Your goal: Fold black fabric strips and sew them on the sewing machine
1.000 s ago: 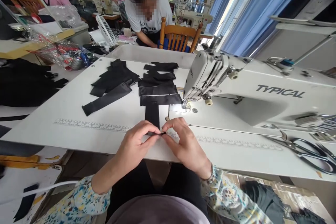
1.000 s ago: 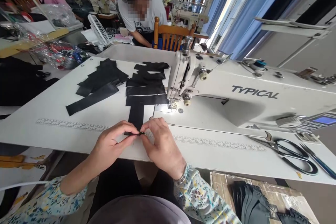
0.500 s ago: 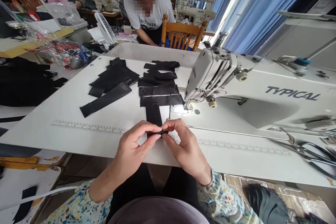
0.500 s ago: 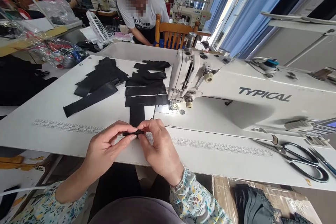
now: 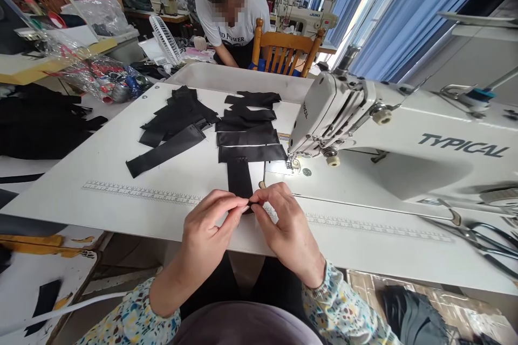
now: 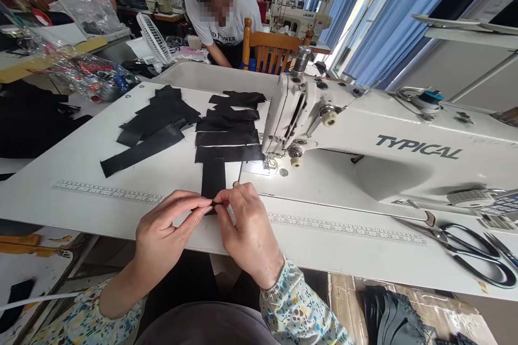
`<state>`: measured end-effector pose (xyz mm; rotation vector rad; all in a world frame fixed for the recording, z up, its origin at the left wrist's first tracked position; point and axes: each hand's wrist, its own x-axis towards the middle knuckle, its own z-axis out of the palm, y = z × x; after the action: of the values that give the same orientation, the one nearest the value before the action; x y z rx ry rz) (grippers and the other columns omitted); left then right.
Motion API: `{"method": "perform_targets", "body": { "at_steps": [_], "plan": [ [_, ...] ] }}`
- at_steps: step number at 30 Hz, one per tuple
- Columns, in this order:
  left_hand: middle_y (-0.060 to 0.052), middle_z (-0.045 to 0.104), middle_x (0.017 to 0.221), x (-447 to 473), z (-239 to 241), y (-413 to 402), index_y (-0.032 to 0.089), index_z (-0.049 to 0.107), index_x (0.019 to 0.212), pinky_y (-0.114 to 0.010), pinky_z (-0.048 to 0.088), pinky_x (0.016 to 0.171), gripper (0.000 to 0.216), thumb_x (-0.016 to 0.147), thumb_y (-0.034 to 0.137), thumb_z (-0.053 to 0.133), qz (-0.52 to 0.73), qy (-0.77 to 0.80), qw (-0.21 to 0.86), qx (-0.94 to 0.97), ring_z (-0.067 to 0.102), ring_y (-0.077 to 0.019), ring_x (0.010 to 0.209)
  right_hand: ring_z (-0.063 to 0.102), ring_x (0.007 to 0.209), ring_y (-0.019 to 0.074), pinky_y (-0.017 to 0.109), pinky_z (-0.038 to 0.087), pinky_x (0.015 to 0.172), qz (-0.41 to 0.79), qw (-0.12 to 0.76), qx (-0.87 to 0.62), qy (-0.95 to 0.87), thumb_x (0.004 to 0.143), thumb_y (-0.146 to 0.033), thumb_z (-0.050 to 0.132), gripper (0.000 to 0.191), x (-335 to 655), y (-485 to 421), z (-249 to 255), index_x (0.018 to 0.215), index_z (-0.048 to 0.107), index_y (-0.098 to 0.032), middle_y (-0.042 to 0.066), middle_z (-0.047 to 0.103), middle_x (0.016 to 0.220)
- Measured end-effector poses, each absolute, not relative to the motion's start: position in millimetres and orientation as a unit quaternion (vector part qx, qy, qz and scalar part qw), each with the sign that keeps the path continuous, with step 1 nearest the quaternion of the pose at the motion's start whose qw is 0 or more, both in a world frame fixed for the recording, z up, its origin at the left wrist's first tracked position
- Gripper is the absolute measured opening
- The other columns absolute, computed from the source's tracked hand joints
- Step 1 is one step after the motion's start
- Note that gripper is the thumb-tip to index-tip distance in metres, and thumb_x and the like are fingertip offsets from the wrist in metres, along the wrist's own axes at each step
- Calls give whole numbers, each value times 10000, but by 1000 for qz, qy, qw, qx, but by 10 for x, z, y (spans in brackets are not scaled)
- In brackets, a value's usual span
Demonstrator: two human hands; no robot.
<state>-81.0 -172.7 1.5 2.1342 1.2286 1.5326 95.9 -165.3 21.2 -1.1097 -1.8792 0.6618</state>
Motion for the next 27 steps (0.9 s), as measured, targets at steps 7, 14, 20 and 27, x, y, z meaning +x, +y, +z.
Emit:
{"method": "perform_targets", "body": {
  "at_steps": [7,14,20,27],
  "plan": [
    [-24,681,965,-790,46,-1734,177,683,1064,-217,531,830,174,959,44,642,503,430,141,736,655,-111,894,541,944,199,357,472,817,246,419,-437,-757,974,-67,533,165,956,-1671,230,994,594,-219,24,600,926],
    [-31,663,968,-813,29,-1707,200,701,1090,-235,529,789,200,975,59,619,483,419,152,754,647,-132,905,565,982,193,351,485,843,267,423,-439,-746,959,-50,532,213,966,-1682,215,1049,580,-237,22,604,990],
    [-31,661,959,-821,2,-1706,202,701,1086,-241,531,793,200,972,55,626,486,419,145,753,647,-136,919,573,986,189,351,487,860,273,420,-444,-743,951,-51,542,227,969,-1671,201,1066,597,-239,19,614,989],
    [-33,662,968,-816,5,-1708,199,696,1114,-240,534,781,218,972,51,623,488,416,151,752,641,-127,898,568,964,188,345,481,837,279,419,-450,-738,943,-52,547,191,973,-1667,209,990,598,-229,18,602,965]
  ]
}}
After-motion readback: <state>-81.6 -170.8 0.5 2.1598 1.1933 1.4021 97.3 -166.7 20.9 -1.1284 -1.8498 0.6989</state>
